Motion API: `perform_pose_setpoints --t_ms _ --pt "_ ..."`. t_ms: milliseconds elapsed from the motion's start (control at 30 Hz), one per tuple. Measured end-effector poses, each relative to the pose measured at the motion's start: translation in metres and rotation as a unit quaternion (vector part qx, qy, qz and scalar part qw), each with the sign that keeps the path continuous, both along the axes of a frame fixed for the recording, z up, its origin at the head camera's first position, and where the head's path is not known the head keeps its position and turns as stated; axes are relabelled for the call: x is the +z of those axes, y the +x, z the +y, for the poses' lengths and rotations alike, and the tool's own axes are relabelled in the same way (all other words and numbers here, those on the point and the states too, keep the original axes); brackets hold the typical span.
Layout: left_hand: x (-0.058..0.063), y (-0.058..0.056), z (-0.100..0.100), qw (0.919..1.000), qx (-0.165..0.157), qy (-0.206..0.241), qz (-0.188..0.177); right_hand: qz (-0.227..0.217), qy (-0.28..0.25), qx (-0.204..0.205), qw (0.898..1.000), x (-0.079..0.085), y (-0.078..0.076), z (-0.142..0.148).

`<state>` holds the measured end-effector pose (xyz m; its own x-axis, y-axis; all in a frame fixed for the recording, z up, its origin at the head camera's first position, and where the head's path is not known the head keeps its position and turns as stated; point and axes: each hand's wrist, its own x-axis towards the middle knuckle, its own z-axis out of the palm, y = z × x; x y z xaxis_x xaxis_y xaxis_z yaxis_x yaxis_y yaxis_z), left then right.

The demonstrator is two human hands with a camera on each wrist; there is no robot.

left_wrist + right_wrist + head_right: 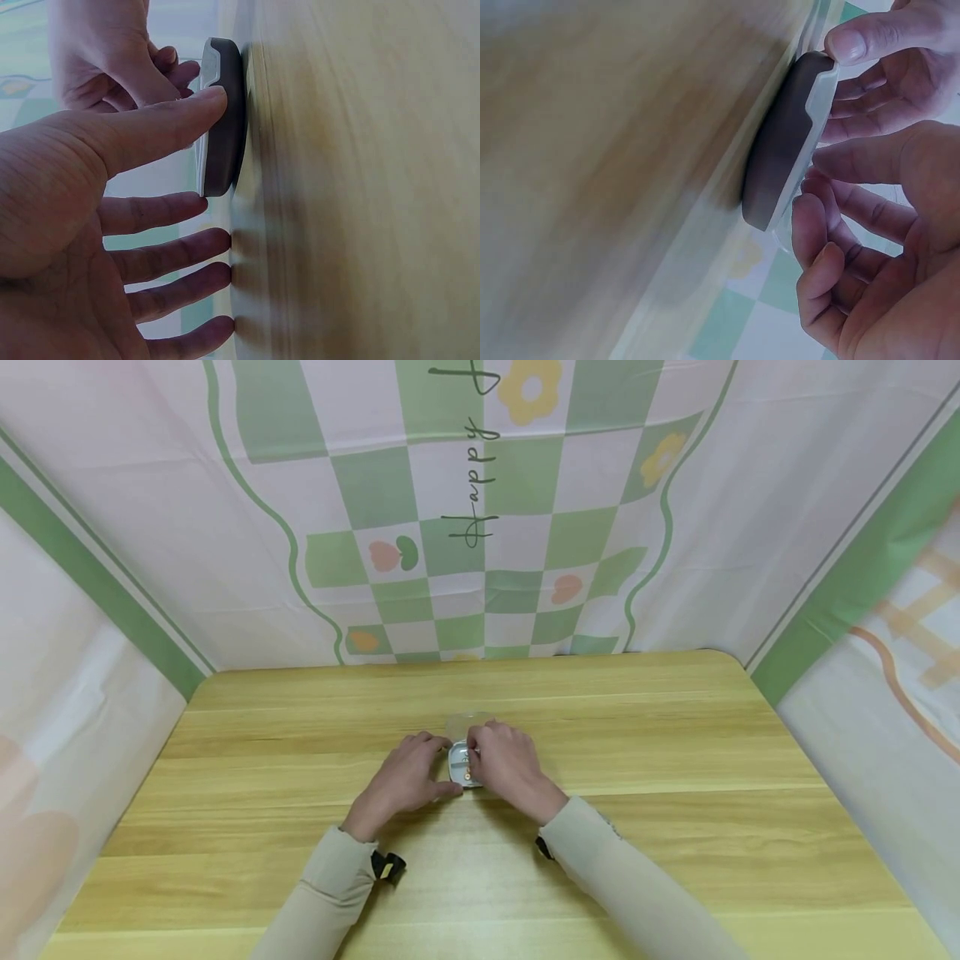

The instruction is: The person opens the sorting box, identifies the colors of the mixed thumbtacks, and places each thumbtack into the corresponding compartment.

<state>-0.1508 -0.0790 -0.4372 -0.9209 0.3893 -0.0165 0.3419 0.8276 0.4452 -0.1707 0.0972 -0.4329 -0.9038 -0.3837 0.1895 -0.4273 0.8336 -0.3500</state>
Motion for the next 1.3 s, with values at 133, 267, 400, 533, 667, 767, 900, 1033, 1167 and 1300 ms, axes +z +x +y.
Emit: perform_pose_setpoints --t_ms 133,267,400,533,667,767,900,1033,1167,1300 --pt "0.0 0.0 0.0 1.0 0.001 0.0 -0.001 -0.015 -0.012 -0.009 1.0 0.003 0.003 0.005" --pt "-0.001 0.0 0.0 1.0 0.001 -0.002 0.0 -0.04 -0.025 -0.02 0.999 0.008 0.006 0.012" --pt "-0.002 0.0 0.001 1.0 0.001 -0.002 -0.004 -0.065 -0.035 -0.028 0.997 0.014 0.006 0.02" --pt "-0.002 0.0 0.001 1.0 0.001 0.002 -0.007 -0.09 -0.035 -0.033 0.995 0.018 0.003 0.03" --pt "0.0 0.001 0.001 1.0 0.002 0.005 -0.008 -0.117 -0.026 -0.031 0.992 0.021 0.0 0.039" --pt "0.001 0.002 0.001 0.9999 0.002 0.006 -0.012 -0.134 -0.032 -0.028 0.99 0.022 -0.004 0.045" --pt "0.002 0.002 0.0 0.9999 0.001 0.008 -0.012 -0.155 -0.068 -0.01 0.986 0.02 -0.012 0.052" --pt "0.002 0.001 0.0 0.9999 0.001 0.006 -0.011 -0.181 -0.113 0.008 0.977 0.014 -0.023 0.057" --pt "0.002 0.001 0.0 0.9999 0.0 0.006 -0.01 -0.221 -0.156 0.014 0.963 0.011 -0.032 0.058" --pt "0.001 0.001 0.0 0.9999 -0.002 0.009 -0.012 -0.278 -0.198 0.013 0.94 0.012 -0.037 0.056"
